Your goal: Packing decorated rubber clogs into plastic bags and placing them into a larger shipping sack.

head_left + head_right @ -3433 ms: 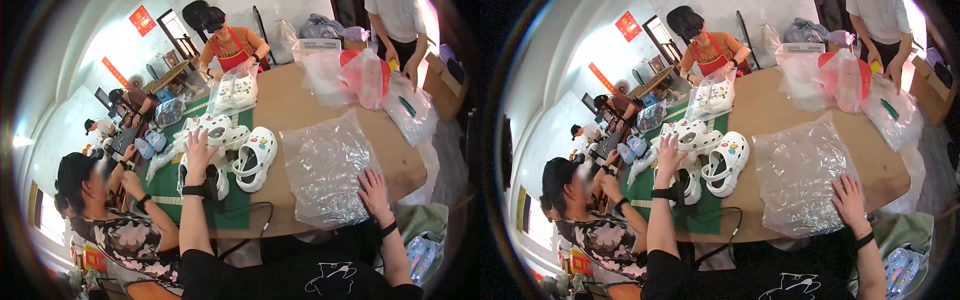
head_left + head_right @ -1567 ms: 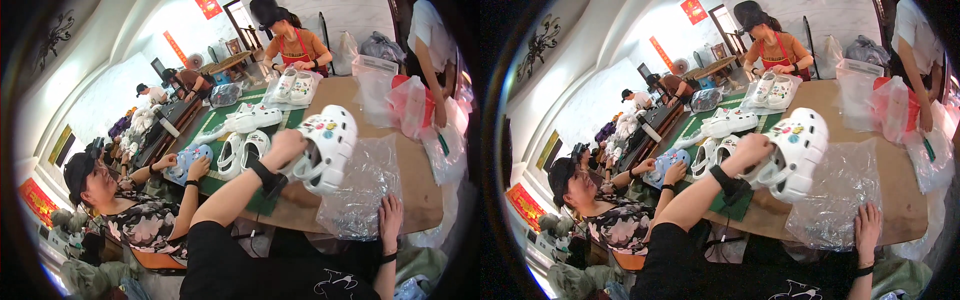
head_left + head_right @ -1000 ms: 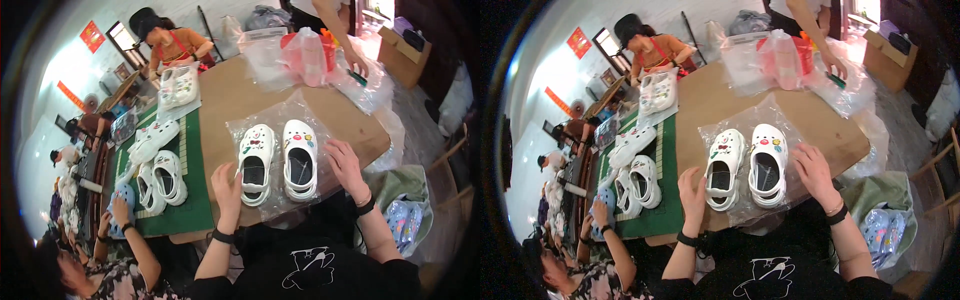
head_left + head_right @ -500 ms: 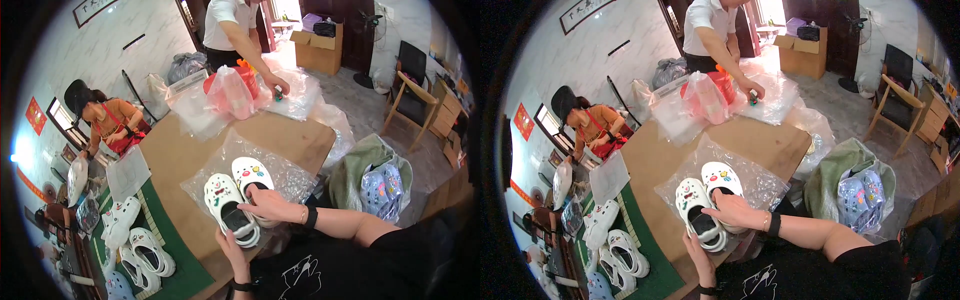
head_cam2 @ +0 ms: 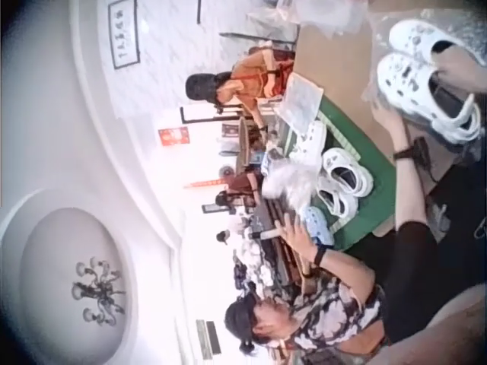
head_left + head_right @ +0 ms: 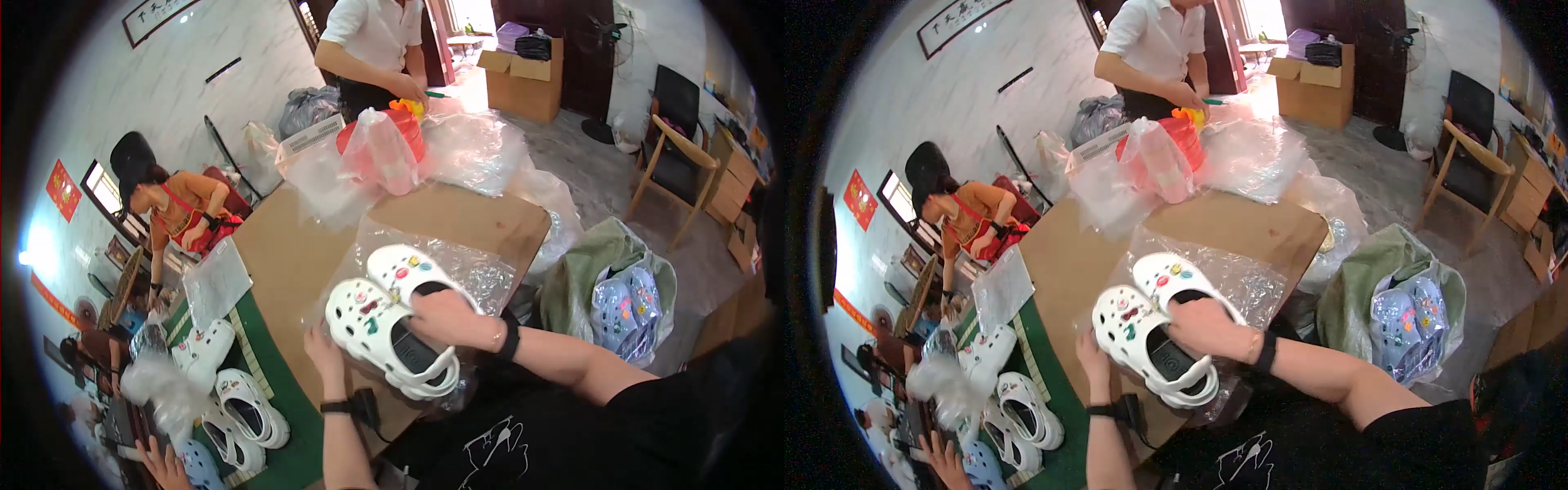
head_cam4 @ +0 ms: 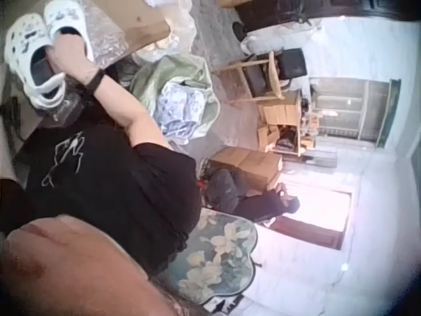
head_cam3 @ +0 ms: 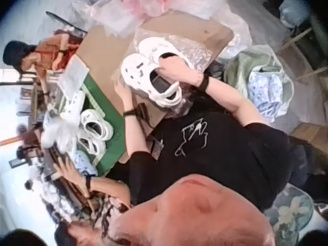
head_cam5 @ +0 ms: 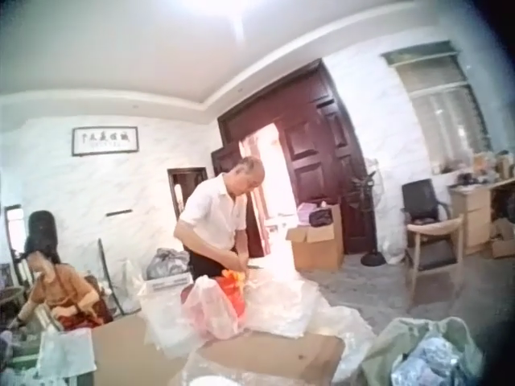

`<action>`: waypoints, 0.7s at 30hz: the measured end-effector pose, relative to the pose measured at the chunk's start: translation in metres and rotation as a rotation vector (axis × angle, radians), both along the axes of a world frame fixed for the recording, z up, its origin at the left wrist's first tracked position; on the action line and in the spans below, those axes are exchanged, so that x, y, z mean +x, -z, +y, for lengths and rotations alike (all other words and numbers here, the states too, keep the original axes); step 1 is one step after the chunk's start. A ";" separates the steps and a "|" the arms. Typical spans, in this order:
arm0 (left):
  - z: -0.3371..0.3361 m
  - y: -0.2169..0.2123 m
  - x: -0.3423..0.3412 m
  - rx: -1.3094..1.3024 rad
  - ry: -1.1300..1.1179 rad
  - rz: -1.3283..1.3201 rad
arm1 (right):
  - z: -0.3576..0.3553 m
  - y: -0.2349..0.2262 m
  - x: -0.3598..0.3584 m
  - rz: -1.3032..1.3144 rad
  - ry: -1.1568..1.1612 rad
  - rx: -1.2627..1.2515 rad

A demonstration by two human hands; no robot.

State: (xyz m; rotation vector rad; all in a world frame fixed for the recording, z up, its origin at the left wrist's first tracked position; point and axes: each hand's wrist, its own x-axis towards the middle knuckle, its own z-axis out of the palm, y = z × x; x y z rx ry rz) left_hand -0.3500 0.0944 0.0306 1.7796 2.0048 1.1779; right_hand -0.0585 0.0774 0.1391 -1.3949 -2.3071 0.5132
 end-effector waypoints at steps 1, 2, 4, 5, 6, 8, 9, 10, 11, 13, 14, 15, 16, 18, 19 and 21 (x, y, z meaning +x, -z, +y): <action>0.006 -0.004 0.009 -0.009 -0.013 -0.005 | -0.002 -0.002 0.013 0.006 0.027 0.025; 0.013 -0.016 0.029 -0.201 0.003 0.219 | -0.002 -0.001 0.031 0.010 0.055 0.034; 0.018 -0.017 0.031 -0.355 0.028 0.447 | -0.001 0.000 0.064 0.005 0.107 0.087; 0.020 -0.007 0.014 -0.318 0.039 0.448 | -0.002 -0.003 0.077 -0.004 0.135 0.132; 0.024 0.024 -0.024 -0.168 0.047 0.398 | -0.004 -0.008 0.083 -0.020 0.156 0.138; 0.024 0.006 -0.014 -0.235 0.015 0.336 | -0.001 -0.001 0.113 -0.008 0.267 0.176; 0.021 -0.005 -0.014 -0.291 -0.050 0.280 | 0.003 0.004 0.121 0.008 0.333 0.170; 0.021 0.001 -0.021 -0.296 -0.045 0.313 | 0.007 0.007 0.128 -0.014 0.349 0.173; 0.018 0.005 -0.021 -0.296 -0.044 0.317 | 0.011 0.008 0.132 -0.034 0.365 0.177; 0.012 0.012 -0.020 -0.187 0.018 0.153 | 0.021 0.010 0.133 -0.022 0.365 0.190; 0.009 0.015 -0.021 -0.180 0.021 0.151 | 0.028 0.010 0.129 0.009 0.338 0.214; 0.006 0.017 -0.027 -0.186 0.009 0.154 | 0.033 0.009 0.124 0.041 0.304 0.235; 0.004 0.018 -0.038 -0.126 0.019 0.073 | 0.037 0.008 0.117 0.021 0.269 0.228; 0.002 0.000 -0.053 -0.087 -0.037 -0.226 | 0.043 0.009 0.110 -0.005 0.220 0.184; -0.003 -0.015 -0.054 -0.099 -0.045 -0.226 | 0.045 0.012 0.108 -0.035 0.184 0.144; -0.012 -0.045 -0.052 0.254 -0.178 -1.201 | 0.049 0.024 0.107 -0.059 0.165 0.100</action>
